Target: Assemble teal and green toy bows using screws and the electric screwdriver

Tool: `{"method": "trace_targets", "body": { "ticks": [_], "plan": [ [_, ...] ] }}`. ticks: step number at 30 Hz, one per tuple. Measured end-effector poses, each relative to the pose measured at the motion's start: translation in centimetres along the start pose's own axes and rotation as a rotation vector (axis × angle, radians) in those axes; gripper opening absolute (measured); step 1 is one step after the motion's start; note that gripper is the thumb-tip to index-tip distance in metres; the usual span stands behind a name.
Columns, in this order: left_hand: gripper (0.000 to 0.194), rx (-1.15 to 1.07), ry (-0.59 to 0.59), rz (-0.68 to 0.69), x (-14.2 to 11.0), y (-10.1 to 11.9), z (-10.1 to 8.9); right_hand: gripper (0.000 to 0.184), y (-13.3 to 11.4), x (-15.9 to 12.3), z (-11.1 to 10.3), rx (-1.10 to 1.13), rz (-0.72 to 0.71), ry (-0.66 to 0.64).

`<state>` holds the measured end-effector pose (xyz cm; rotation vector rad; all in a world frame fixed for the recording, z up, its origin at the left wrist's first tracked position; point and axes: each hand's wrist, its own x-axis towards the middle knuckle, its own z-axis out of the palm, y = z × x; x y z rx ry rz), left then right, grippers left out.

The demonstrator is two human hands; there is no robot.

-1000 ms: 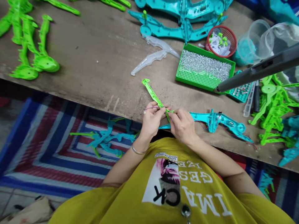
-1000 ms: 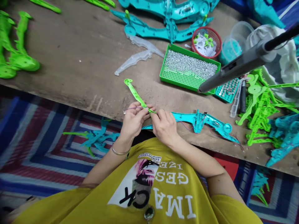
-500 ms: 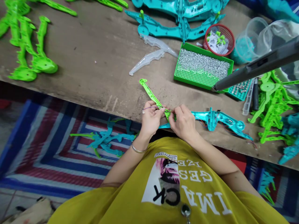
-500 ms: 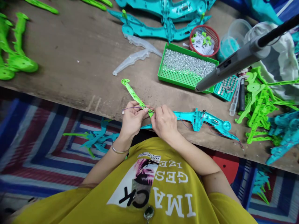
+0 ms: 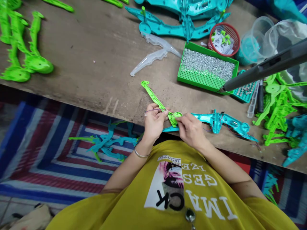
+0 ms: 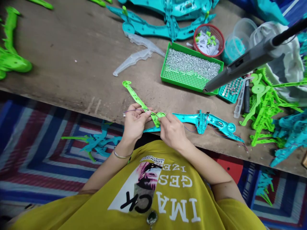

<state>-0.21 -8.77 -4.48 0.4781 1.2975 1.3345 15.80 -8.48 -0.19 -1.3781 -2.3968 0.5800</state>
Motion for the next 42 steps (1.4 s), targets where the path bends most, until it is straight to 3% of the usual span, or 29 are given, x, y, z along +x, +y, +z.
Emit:
{"method": "trace_targets", "body": {
  "ticks": [4,8,13,15,17,18,20,22,23,25,29,33,42],
  "plan": [
    [0.049,-0.002,0.011,0.003,-0.1,0.0,0.1,0.009,0.3,0.6,-0.3,0.179,0.213,0.049],
    [0.052,0.003,0.023,0.007,-0.5,-0.1,0.1,0.011,0.3,1.9,-0.9,0.131,0.266,-0.072],
    [0.069,0.106,0.082,0.039,-1.0,1.4,-3.6,0.015,0.1,3.0,-1.5,0.071,0.311,-0.194],
    [0.067,0.238,0.178,0.133,-1.5,2.7,-5.4,0.017,0.1,3.2,-1.6,0.063,0.324,-0.223],
    [0.060,0.442,0.343,0.360,-2.6,3.9,-6.1,0.018,0.0,3.3,-1.6,0.059,0.332,-0.245],
    [0.056,0.550,0.367,0.481,-3.3,4.2,-6.0,0.019,0.0,3.4,-1.6,0.058,0.334,-0.253],
    [0.052,0.760,0.200,0.668,-4.6,4.0,-4.8,0.019,0.0,3.5,-1.6,0.058,0.335,-0.260],
    [0.052,0.954,-0.143,0.759,-5.5,2.9,-3.0,0.018,-0.1,3.5,-1.7,0.062,0.342,-0.260],
    [0.054,1.026,-0.256,0.785,-5.7,2.2,-2.1,0.018,0.0,3.4,-1.7,0.067,0.345,-0.260],
    [0.058,1.126,-0.359,0.818,-5.7,0.9,-0.8,0.017,0.2,3.4,-2.0,0.080,0.338,-0.263],
    [0.061,1.194,-0.328,0.880,-5.0,-0.3,-0.4,0.015,1.5,3.1,-2.8,0.140,0.196,-0.223],
    [0.060,1.201,-0.327,0.831,-5.0,-0.4,-0.5,0.014,3.0,2.9,-3.0,0.126,0.076,-0.132],
    [0.060,1.251,-0.304,0.879,-5.1,-1.5,-0.7,0.013,2.6,2.4,-2.4,-0.021,0.188,-0.136]
  ]
}}
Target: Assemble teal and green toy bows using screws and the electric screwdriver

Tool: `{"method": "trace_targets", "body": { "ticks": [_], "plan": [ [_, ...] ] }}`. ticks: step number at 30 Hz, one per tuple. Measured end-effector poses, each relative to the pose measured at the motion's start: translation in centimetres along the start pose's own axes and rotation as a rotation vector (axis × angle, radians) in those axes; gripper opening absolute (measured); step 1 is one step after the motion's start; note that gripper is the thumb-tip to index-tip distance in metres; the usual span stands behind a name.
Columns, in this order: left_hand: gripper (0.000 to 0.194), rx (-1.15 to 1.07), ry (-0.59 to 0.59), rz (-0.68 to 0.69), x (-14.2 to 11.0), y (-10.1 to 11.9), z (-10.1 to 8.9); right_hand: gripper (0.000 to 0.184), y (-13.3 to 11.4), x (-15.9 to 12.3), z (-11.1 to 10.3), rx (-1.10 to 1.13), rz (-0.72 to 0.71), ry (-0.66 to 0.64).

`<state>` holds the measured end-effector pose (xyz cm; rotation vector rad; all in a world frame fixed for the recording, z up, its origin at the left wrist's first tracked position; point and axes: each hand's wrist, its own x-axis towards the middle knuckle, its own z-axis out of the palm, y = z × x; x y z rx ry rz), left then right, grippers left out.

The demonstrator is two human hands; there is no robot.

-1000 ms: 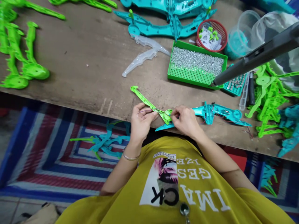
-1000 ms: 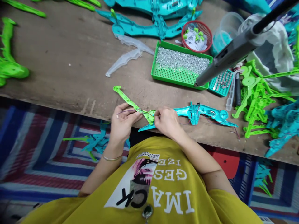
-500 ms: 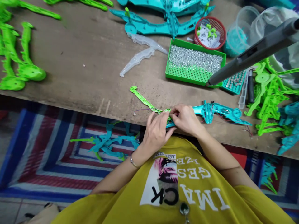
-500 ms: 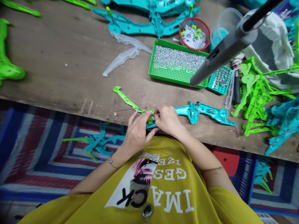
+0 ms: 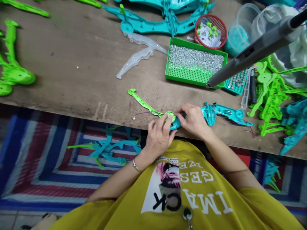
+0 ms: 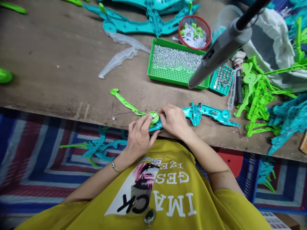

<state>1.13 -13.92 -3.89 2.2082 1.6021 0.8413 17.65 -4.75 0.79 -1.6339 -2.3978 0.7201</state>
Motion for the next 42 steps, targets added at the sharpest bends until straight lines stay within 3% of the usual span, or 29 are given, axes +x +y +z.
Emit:
{"method": "trace_targets", "body": {
  "ticks": [8,14,20,24,31,42],
  "plan": [
    [0.049,0.157,-0.106,0.085,0.5,0.0,-0.3,0.022,-0.4,-0.1,-0.5,-0.132,-0.003,-0.118],
    [0.046,0.220,-0.188,0.063,1.2,0.9,-0.7,0.034,0.1,0.2,-1.6,-0.074,-0.012,-0.203],
    [0.041,0.284,-0.157,0.170,2.1,0.9,-1.0,0.037,0.4,0.4,-1.8,-0.076,-0.001,-0.228],
    [0.046,0.395,-0.196,0.239,2.4,1.0,-1.3,0.036,0.5,0.5,-2.1,-0.073,0.003,-0.241],
    [0.052,0.498,-0.278,0.241,2.8,1.8,-1.8,0.029,1.5,0.3,-2.2,-0.080,-0.015,-0.204],
    [0.050,0.553,-0.301,0.222,3.6,2.7,-1.7,0.026,2.8,0.4,-3.3,-0.102,-0.216,-0.275]
  ]
}}
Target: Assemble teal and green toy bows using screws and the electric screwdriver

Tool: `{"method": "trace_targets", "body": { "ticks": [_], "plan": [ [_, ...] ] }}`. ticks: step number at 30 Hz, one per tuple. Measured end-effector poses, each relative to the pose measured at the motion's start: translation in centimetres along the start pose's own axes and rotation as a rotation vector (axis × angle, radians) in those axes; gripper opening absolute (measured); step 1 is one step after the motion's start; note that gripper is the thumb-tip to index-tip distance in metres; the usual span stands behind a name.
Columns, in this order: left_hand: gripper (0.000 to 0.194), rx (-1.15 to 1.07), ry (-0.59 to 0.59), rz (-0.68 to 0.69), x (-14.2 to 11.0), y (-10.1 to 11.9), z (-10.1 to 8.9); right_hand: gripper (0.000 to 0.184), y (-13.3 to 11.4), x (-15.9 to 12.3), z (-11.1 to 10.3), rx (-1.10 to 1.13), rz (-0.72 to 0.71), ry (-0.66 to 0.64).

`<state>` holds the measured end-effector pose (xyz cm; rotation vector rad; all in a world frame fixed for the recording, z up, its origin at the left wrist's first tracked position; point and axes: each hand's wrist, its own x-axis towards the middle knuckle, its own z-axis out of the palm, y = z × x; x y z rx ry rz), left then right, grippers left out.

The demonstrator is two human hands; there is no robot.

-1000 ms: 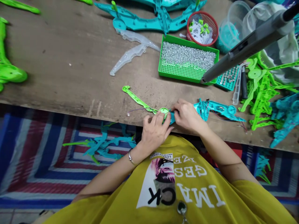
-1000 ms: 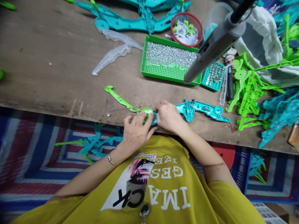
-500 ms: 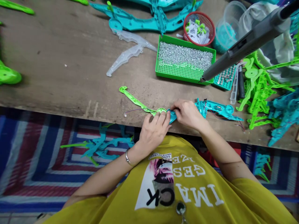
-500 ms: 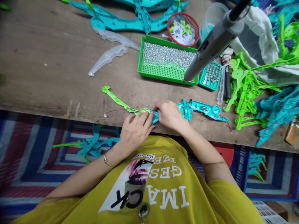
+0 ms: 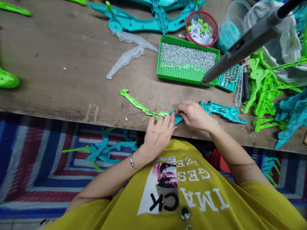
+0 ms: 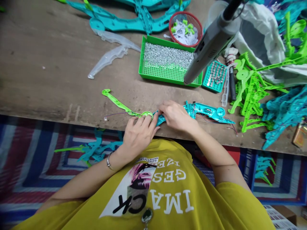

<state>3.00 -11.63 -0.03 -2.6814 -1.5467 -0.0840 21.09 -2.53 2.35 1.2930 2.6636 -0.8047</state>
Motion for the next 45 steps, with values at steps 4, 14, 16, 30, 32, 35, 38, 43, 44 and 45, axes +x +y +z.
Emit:
{"method": "trace_targets", "body": {
  "ticks": [4,14,16,30,32,35,38,43,44,45],
  "plan": [
    [0.049,-0.015,-0.025,-0.008,0.1,0.2,-0.3,0.028,-0.1,0.1,-0.1,-0.039,0.003,-0.003],
    [0.047,-0.057,-0.108,-0.024,-0.2,0.3,-0.6,0.026,0.7,0.0,0.0,0.012,-0.034,-0.002],
    [0.047,-0.052,-0.112,-0.024,-0.2,0.3,-0.7,0.026,0.6,0.0,0.0,-0.012,-0.034,-0.023],
    [0.048,-0.028,-0.150,-0.057,-0.2,1.0,-0.6,0.031,1.9,-1.5,0.4,-0.062,0.053,0.090],
    [0.048,-0.062,-0.143,-0.066,-0.1,0.9,-0.5,0.028,2.4,-1.9,0.6,-0.031,0.081,0.140],
    [0.047,-0.070,-0.136,-0.065,-0.1,0.9,-0.6,0.024,2.8,-2.4,1.1,-0.010,0.115,0.189],
    [0.046,-0.051,-0.136,-0.054,-0.1,0.8,-0.7,0.022,2.9,-2.7,1.4,-0.020,0.169,0.209],
    [0.046,-0.040,-0.110,-0.036,-0.2,0.7,-0.5,0.024,2.5,-2.6,1.7,-0.085,0.225,0.186],
    [0.046,-0.034,-0.104,-0.032,-0.2,0.7,-0.4,0.025,2.3,-2.5,1.7,-0.114,0.226,0.172],
    [0.047,-0.030,-0.102,-0.031,-0.2,0.8,-0.4,0.025,2.1,-2.5,1.7,-0.148,0.219,0.157]
  ]
}}
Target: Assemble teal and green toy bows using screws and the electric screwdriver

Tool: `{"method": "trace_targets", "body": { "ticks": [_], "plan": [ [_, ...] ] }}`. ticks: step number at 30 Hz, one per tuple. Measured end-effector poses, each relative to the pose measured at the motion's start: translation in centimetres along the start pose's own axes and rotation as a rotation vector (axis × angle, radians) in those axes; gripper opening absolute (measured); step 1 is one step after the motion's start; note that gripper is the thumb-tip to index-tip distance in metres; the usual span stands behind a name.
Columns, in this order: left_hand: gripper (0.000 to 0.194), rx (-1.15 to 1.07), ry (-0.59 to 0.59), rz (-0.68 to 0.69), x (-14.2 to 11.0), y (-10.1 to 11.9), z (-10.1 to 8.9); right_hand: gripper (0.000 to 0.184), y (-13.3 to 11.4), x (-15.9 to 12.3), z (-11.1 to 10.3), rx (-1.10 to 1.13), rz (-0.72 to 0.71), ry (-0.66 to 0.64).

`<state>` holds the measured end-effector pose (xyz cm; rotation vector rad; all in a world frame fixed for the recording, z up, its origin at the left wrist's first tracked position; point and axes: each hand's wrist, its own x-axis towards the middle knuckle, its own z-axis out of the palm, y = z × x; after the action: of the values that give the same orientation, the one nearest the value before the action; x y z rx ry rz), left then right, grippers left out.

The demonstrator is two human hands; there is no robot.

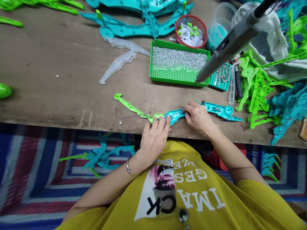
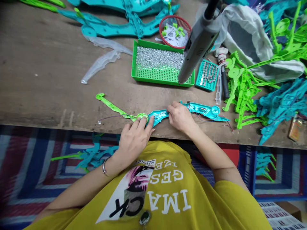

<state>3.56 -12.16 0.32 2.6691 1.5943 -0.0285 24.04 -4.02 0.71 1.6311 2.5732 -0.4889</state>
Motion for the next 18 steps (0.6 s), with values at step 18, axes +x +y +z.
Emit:
{"method": "trace_targets", "body": {
  "ticks": [18],
  "plan": [
    [0.020,-0.424,0.583,-0.111,-4.8,-2.9,3.0,0.031,-8.3,5.7,-3.3,0.202,-0.409,-0.055]
  ]
}}
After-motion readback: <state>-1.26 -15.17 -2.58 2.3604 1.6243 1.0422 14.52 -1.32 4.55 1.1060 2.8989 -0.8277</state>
